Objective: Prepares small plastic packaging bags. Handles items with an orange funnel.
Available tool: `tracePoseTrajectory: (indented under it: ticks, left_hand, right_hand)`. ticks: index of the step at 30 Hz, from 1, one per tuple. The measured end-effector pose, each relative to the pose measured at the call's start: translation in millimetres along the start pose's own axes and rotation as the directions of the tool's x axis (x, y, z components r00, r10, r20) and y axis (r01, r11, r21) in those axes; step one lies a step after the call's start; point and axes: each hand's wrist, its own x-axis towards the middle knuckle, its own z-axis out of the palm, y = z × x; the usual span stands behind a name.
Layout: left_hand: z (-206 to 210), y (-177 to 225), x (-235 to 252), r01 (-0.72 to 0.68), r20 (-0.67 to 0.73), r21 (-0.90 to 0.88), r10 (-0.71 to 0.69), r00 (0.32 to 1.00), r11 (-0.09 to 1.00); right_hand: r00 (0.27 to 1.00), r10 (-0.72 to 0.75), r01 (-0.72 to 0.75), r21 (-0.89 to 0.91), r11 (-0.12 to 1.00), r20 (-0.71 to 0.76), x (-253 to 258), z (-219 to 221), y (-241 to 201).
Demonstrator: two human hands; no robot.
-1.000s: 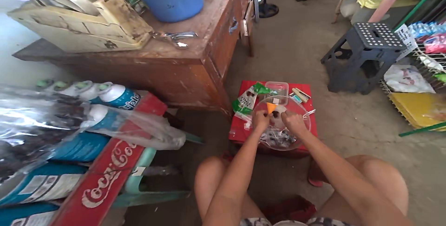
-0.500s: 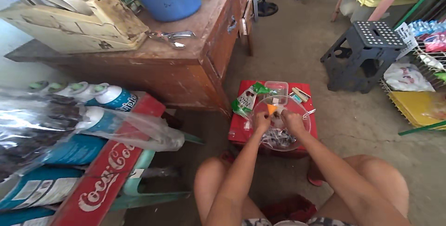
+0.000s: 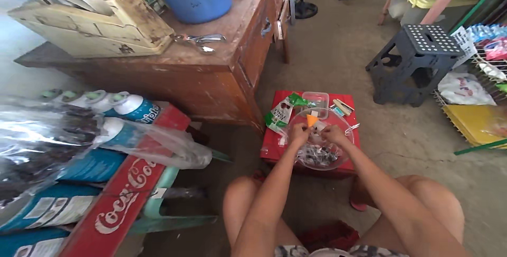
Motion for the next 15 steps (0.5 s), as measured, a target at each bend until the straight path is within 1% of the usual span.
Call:
tracePoseTrajectory:
  ticks: [1,5,10,15]
  left_hand:
    - [-1.3,0.6,-1.1,0.0,-0.001,0.004,0.0,1.0,1.0]
    - [-5.2,-5.1,-4.4,-0.026,-0.026,0.085,0.028,0.999,0.996]
    - [-3.2,-10.5,-8.9,-0.042,-0.054,0.101,0.048,0.997,0.994]
    - [-4.8,-5.9,-21.7,-0.05,-0.128,0.07,0.059,0.99,0.996]
  right_hand:
    - [1.0,0.014,-0.013,0.019,1.0,-0.019,-1.1,-2.2,0.5]
    - [0.993,0.01,-0.011,-0.011,1.0,-0.117,-12.5,-12.3,1.3]
    - [0.987,-0.018,0.021,0.017,1.0,-0.162,-22.6,-17.8,5.3]
    - [0.981,-0.044,0.053,0.045,0.998,-0.189,-32.4,-21.9,6.7]
